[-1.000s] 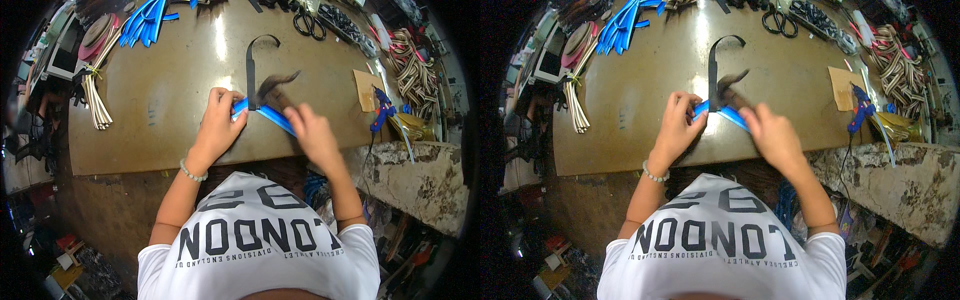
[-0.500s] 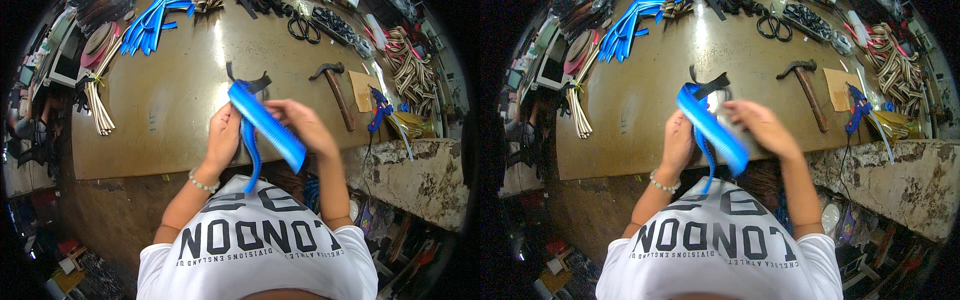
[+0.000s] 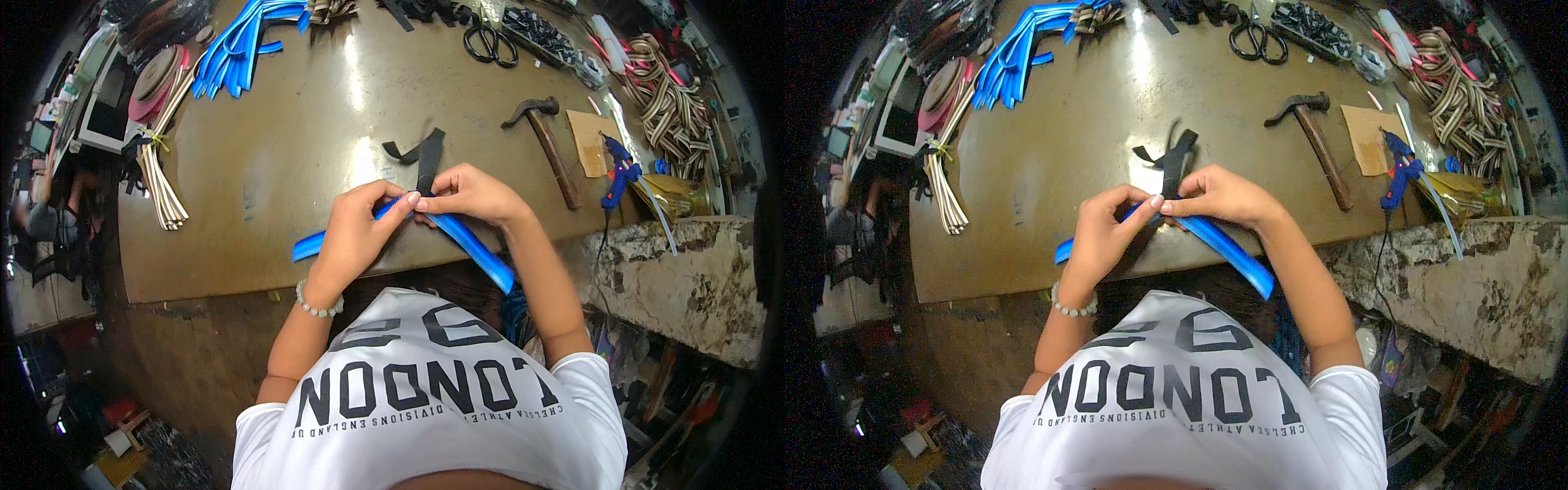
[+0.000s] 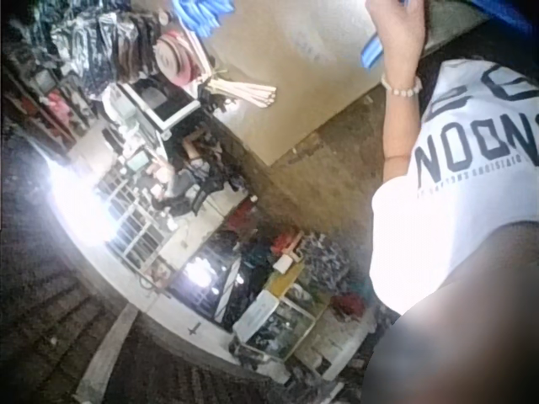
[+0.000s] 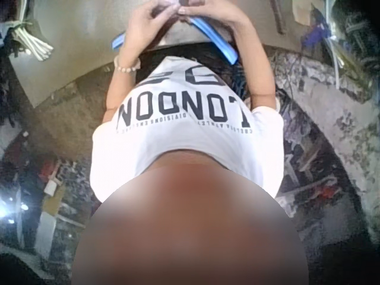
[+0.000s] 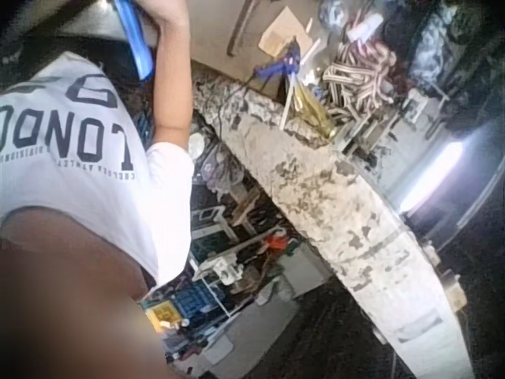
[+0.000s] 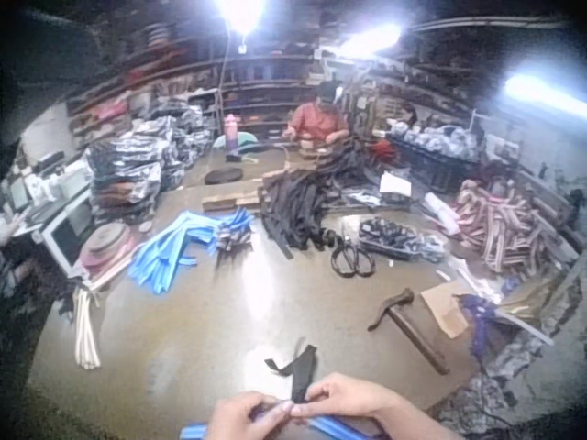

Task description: The person cuts blue ribbons into short pieces using scissors, then uses a hot glue gun to attach the blue pieces to a black strap. They also use a hammer to tap small metal fasteners onto the joined sections.

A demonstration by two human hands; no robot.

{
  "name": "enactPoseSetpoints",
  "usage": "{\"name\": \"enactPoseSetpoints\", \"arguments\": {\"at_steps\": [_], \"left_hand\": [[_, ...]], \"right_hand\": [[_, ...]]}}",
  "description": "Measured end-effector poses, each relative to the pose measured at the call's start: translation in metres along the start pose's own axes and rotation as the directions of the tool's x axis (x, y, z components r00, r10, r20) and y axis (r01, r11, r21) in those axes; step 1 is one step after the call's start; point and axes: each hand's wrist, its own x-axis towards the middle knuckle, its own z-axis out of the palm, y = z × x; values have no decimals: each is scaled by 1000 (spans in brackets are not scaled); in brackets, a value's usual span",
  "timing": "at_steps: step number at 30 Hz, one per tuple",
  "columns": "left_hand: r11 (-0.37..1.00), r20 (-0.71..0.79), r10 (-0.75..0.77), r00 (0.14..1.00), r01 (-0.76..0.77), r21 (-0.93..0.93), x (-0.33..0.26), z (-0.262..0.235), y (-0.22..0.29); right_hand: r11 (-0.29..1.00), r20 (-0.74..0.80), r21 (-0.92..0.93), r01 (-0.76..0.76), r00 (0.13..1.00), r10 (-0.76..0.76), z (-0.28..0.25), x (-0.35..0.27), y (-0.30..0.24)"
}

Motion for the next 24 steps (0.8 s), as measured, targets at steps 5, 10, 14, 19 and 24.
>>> {"name": "enactPoseSetpoints", "arguments": {"at_steps": [5, 10, 14, 19, 24], "left_hand": [[998, -86, 26, 996, -21, 62, -1, 8, -8], [807, -211, 333, 919, -163, 568, 1, 21, -19], [782, -173, 297, 939, -135, 609, -4, 26, -25], [899, -179, 252, 951, -162, 406, -1, 30, -27], [924, -171, 231, 958, -161, 347, 0, 29, -28]], "right_hand": [[791, -73, 380, 479, 868, -491, -4, 14, -7], [579, -309, -581, 572, 503, -807, 8, -6, -18], [884, -599, -356, 304, 652, -465, 42, 0, -7], [691, -531, -648, 320, 461, -711, 63, 21, 22], [486, -320, -820, 302, 461, -828, 69, -2, 35]]}}
